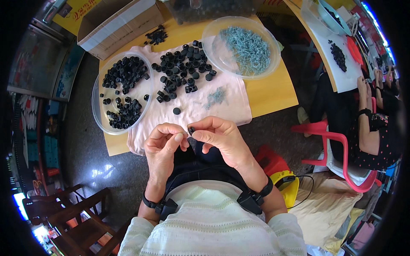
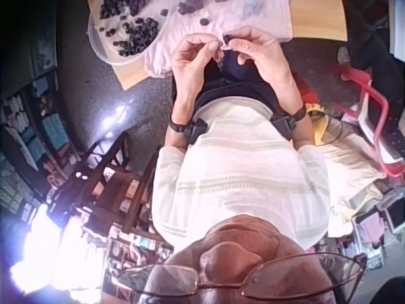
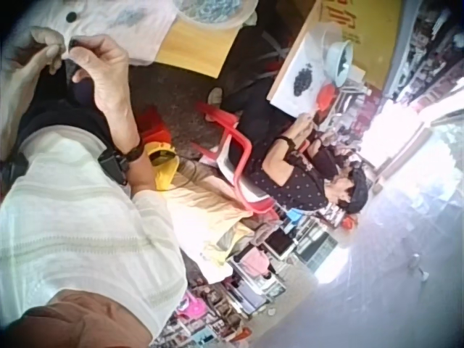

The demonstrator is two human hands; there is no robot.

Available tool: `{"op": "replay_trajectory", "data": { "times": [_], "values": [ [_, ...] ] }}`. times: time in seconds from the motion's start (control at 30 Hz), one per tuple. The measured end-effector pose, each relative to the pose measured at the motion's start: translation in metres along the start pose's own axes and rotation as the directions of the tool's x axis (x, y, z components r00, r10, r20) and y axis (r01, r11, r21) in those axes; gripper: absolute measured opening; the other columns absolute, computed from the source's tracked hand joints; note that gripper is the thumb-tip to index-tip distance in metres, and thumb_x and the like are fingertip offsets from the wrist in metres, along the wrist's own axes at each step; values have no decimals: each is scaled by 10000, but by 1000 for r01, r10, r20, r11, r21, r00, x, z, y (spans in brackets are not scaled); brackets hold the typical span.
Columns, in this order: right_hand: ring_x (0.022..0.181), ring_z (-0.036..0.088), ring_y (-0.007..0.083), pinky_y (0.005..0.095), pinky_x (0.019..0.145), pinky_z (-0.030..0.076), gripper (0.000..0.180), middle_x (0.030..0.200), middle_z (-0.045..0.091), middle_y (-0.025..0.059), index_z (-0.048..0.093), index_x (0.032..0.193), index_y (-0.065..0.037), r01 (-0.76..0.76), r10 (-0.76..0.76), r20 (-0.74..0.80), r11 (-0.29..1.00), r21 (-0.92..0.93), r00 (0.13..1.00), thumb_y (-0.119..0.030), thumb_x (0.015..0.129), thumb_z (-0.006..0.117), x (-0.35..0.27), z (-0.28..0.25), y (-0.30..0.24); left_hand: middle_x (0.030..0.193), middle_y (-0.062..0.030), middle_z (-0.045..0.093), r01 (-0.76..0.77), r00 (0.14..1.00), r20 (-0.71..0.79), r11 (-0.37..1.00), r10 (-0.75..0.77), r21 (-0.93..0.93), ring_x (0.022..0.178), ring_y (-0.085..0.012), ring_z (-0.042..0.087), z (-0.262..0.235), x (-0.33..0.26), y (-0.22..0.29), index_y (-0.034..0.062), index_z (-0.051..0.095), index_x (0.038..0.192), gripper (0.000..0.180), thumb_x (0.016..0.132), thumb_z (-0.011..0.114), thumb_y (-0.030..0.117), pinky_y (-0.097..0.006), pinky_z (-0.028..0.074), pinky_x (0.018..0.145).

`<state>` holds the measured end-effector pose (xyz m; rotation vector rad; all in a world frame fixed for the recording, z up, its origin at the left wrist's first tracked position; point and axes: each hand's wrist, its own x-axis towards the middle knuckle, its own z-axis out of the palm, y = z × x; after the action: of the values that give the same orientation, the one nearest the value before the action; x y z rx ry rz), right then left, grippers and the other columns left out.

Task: Assembling small blue plastic components into larger black plastic housings by hand.

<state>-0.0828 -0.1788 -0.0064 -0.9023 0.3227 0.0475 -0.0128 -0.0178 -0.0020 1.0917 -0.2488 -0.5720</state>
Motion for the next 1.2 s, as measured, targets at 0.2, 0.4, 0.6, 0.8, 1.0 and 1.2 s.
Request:
{"op": "replay_trajectory", "data": {
  "times": [0.2, 0.4, 0.6, 0.8, 1.0, 1.2],
  "values": [
    [777, 614, 70, 196, 584, 493, 188, 942, 670, 33, 661, 1033, -17, 60, -61, -9, 997, -54, 998, -87, 859, 682, 2, 1, 5, 905, -58, 644, 43, 999, -2, 999, -43, 16, 748, -107, 615, -1, -1, -3, -10, 609, 971, 105, 882, 644, 33, -221, 510, 668],
    [791, 609, 62, 201, 598, 498, 189, 962, 668, 35, 655, 1037, -16, 69, -75, -67, 994, -87, 995, -95, 867, 678, 9, 0, 6, 888, -79, 638, 121, 992, -43, 992, -119, 28, 681, -121, 600, -7, 8, -4, -2, 589, 987, 118, 892, 625, 59, -236, 482, 592],
    [771, 597, 75, 214, 567, 507, 187, 932, 654, 49, 652, 1030, -9, 60, -76, -159, 992, -107, 984, -64, 852, 669, 14, 5, 1, 937, -53, 611, -108, 985, -41, 790, 166, 603, 692, -85, 560, -24, 26, 6, 13, 607, 1089, 247, 851, 668, 45, -224, 457, 592],
    [768, 593, 75, 215, 570, 508, 198, 927, 647, 54, 648, 1040, 5, 119, -148, -146, 975, -186, 978, -56, 852, 664, 13, 9, 2, 920, -55, 600, -176, 966, 61, 471, 250, 865, 673, -103, 553, -25, 40, 3, 11, 648, 1020, 241, 785, 700, 17, -228, 436, 577],
    [865, 588, 61, 214, 661, 524, 186, 1012, 640, 47, 637, 1060, 5, 152, -194, -112, 941, -302, 975, -59, 886, 642, 6, 15, -6, 965, -75, 596, -246, 961, 104, 617, 257, 747, 777, -133, 608, -24, 35, 3, -14, 632, 1027, 233, 801, 691, -12, -248, 501, 672],
    [955, 623, 162, 268, 729, 554, 201, 1112, 629, 150, 573, 1081, 19, 264, -295, -46, 906, -330, 954, -54, 897, 607, -9, 26, -19, 1092, -123, 573, -84, 993, 86, 996, 86, -17, 896, -200, 648, -16, 17, 10, -43, 573, 1098, 269, 839, 637, -74, -313, 556, 814]
  ]
}}
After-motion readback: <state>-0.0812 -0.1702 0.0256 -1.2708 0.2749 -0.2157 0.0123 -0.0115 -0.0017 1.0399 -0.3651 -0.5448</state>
